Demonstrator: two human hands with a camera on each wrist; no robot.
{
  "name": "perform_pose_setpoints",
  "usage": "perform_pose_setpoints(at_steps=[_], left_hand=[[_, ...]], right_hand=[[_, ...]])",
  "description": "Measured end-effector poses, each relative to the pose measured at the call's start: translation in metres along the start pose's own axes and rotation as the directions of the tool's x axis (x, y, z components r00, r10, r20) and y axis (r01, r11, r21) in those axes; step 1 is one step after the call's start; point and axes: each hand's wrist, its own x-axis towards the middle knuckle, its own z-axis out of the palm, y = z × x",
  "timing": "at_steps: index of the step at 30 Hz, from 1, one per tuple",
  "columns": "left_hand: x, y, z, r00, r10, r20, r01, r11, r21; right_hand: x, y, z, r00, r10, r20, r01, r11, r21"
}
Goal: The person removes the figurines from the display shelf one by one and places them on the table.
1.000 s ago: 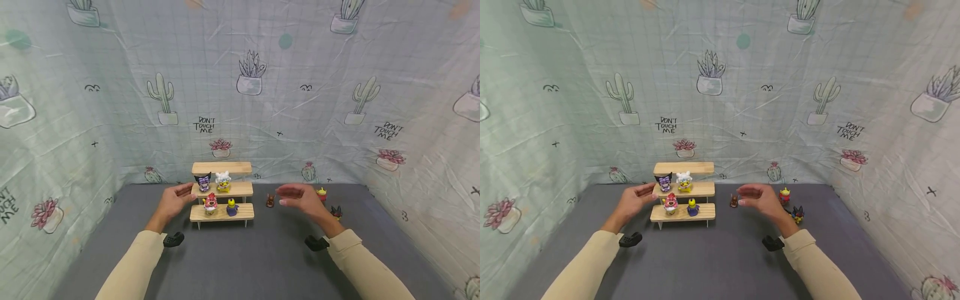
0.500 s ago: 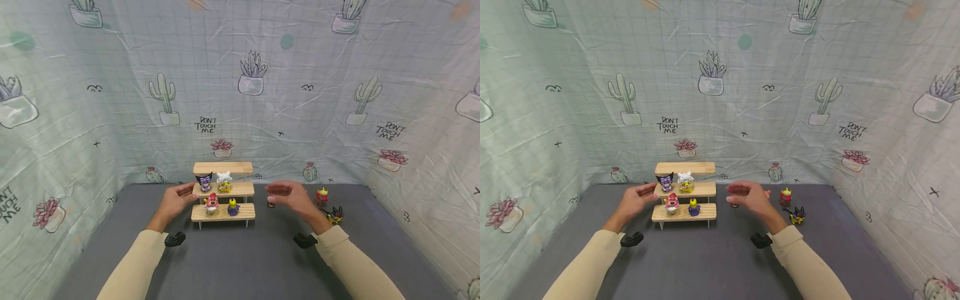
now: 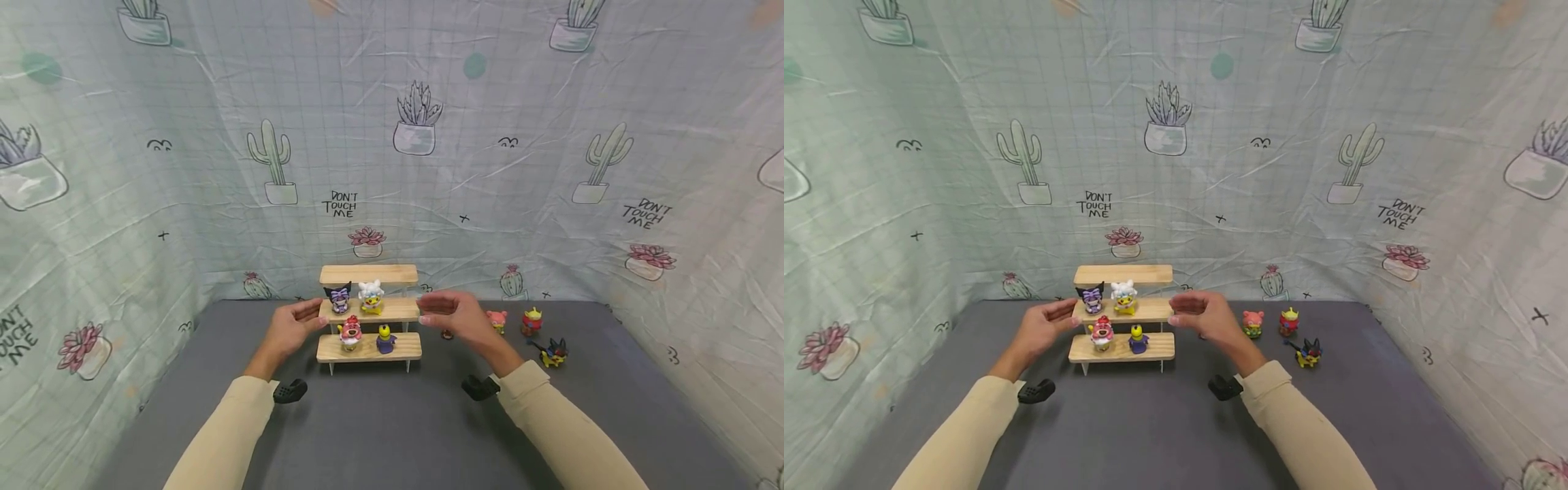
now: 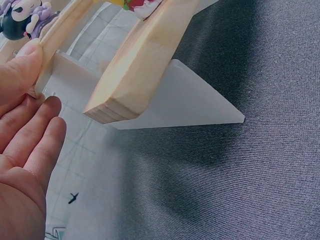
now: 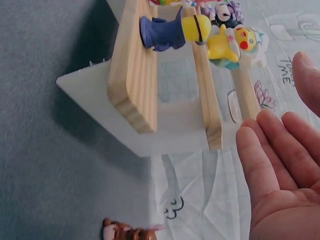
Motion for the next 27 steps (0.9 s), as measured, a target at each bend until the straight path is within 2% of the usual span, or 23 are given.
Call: perform_pose_setpoints(at_steps=[18, 27], left_hand=[[0.001, -0.002, -0.001, 1.000, 0.014, -0.003, -0.014, 1.000, 0.002], [-0.001, -0.001, 0.001, 1.000, 0.017, 0.004, -0.017, 1.000, -0.004]], right_hand=[[0.033, -0.012, 0.033, 1.000, 0.002, 0.009, -0.002, 0.999, 0.038], [0.044, -0.013, 0.052, 0.999, 0.040, -0.035, -0.038, 0.998, 0.057]])
